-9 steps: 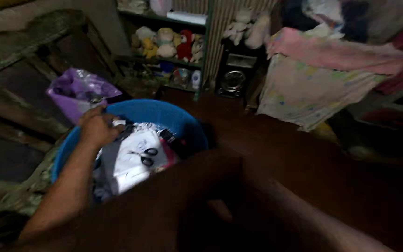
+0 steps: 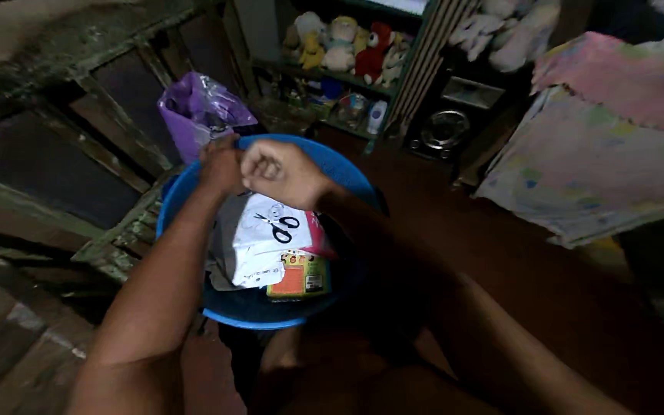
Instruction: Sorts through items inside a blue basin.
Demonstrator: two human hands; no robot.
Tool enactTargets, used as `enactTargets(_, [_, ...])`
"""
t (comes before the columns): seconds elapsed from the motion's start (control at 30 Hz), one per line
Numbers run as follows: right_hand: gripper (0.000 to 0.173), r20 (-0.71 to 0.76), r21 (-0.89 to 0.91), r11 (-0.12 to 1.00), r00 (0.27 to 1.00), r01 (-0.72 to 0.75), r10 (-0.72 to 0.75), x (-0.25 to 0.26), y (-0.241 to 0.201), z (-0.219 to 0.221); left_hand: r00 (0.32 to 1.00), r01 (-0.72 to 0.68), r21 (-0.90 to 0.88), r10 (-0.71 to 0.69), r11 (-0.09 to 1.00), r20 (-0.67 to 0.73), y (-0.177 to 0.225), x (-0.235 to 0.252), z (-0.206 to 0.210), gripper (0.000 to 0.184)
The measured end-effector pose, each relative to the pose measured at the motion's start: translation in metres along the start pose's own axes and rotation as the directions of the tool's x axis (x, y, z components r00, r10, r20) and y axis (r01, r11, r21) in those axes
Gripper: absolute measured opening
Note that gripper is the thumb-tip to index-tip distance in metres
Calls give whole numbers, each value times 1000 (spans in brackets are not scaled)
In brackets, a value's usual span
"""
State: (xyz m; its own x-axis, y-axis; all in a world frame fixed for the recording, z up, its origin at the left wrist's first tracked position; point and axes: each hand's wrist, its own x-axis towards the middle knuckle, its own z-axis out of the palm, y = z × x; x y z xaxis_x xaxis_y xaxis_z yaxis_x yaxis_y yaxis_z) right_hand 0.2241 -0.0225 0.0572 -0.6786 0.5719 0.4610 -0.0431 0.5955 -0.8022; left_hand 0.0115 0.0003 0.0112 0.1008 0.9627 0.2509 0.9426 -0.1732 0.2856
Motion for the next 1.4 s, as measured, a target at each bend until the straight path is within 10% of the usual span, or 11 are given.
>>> enactTargets(0.17, [51,134,-571,769,893,-285,431,-44,105,41,1000,-15,110,13,994,25,-15,11,15,30])
enactTargets(0.33, [62,194,-641,729,869,-239,455,-58,124,51,999,-42,85,41,995,19,-8,11,11,29])
enactTargets(0.53, [55,207,-574,779,875,-254,437,-61,124,38,991,-82,14,83,997,-109,-12,-2,7,27])
enactTargets(0.67, [55,9,-220,850,871,-478,492,-60,114,24,974,-131,-184,91,974,-209,3,-6,2,31])
enactTargets(0.83, [47,-238,224,849,818,-479,524,-53,130,8,996,61,-634,-6,771,88,18,-10,3,29])
enactTargets(1.13, [46,-262,-20,960,928,-279,265,-58,123,27,975,129,-696,38,706,220,30,-13,26,27])
enactTargets(1.4, [38,-237,-65,924,905,-378,354,-57,118,22,973,219,-591,-126,776,196,36,-18,25,20])
